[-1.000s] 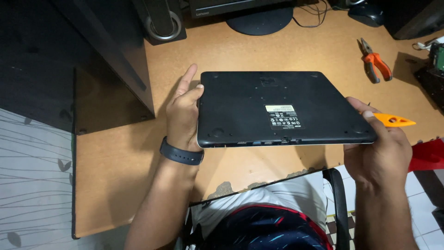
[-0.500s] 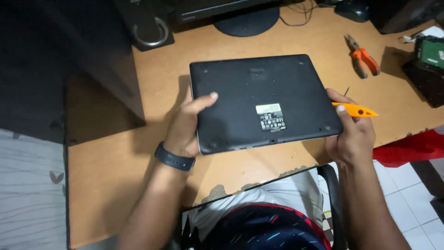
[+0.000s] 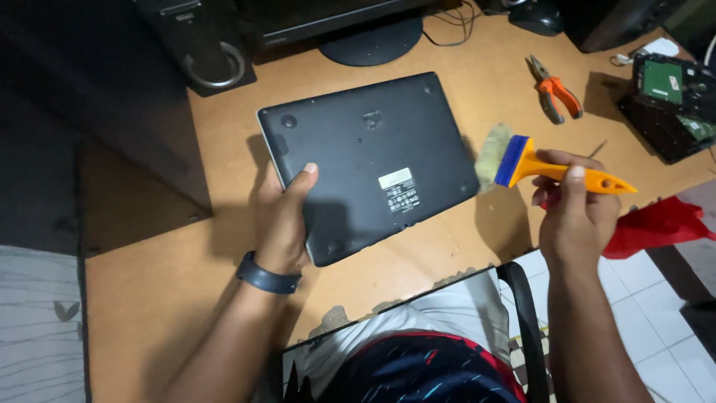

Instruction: Fitting the bottom cover onto a laptop and cleaning the device with a brush.

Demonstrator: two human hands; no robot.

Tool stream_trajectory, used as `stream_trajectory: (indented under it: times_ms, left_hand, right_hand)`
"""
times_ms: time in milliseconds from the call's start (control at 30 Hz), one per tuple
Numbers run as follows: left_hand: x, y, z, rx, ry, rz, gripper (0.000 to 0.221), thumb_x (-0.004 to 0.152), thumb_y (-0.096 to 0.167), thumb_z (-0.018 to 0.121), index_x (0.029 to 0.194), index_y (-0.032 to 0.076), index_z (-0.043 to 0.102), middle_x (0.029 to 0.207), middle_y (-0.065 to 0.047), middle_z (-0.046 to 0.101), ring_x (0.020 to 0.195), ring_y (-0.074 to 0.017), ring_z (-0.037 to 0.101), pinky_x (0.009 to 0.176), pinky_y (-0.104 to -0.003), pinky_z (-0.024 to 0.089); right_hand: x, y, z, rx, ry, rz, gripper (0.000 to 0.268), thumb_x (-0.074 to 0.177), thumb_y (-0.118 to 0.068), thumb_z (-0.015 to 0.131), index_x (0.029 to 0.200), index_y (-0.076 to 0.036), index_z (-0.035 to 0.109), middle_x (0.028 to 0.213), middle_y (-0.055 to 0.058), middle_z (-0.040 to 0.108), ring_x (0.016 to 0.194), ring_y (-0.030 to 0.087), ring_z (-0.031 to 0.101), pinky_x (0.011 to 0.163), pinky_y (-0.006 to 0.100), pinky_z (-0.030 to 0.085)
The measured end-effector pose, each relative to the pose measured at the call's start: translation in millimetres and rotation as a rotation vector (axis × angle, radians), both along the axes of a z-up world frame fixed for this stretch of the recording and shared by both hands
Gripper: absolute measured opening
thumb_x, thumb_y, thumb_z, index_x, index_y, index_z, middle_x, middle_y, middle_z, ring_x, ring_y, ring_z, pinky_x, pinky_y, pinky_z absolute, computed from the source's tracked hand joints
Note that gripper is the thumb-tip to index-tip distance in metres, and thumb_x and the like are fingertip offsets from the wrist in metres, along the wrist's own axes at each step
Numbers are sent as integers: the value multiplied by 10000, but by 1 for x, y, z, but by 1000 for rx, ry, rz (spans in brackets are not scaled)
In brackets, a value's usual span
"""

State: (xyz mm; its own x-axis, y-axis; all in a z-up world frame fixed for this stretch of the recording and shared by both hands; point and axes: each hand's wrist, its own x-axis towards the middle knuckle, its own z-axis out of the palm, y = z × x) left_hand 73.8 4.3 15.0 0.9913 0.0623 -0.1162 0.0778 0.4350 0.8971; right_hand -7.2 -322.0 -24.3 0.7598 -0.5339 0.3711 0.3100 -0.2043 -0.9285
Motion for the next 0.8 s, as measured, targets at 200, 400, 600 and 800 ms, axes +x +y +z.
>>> stream_trajectory:
  times_ms: [200, 400, 600, 800]
  left_hand:
    - [-7, 5, -3, 15, -53, -64, 351, 865, 146, 702, 1197, 64, 625, 1078, -97, 720, 939, -206, 700, 843, -342, 578]
    - [-10, 2, -6, 1, -46, -96, 360, 860, 148, 703, 1199, 57, 623, 1065, -108, 723, 918, -203, 695, 834, -338, 569]
    - [-15, 5, -5, 285, -200, -88, 472, 867, 276, 714, 1286, 80, 618, 1199, -71, 731, 1100, -186, 696, 977, -330, 552]
    - [-15, 15, -12, 462, -350, -150, 340, 899, 77, 755, 1209, 56, 616, 976, -89, 672, 968, -141, 607, 792, -355, 601]
  right_hand:
    - [-6, -7, 30, 525, -20, -342, 282, 993, -181, 501, 874, -25, 704, 1015, 159, 775, 576, 143, 568, 504, 216, 407]
    - [-3, 1, 12, 934, 2, -177, 149, 979, -201, 588, 913, -72, 624, 903, 114, 666, 602, 106, 510, 512, 185, 350]
    - [-51, 89, 4, 16, -5, 397, 294, 1030, -327, 519, 1061, -79, 674, 1192, 103, 636, 1095, 176, 596, 690, 244, 545]
    - [-10, 76, 7, -134, -436, 609, 146, 930, -128, 631, 830, -41, 693, 961, 200, 735, 858, 333, 726, 783, 375, 592]
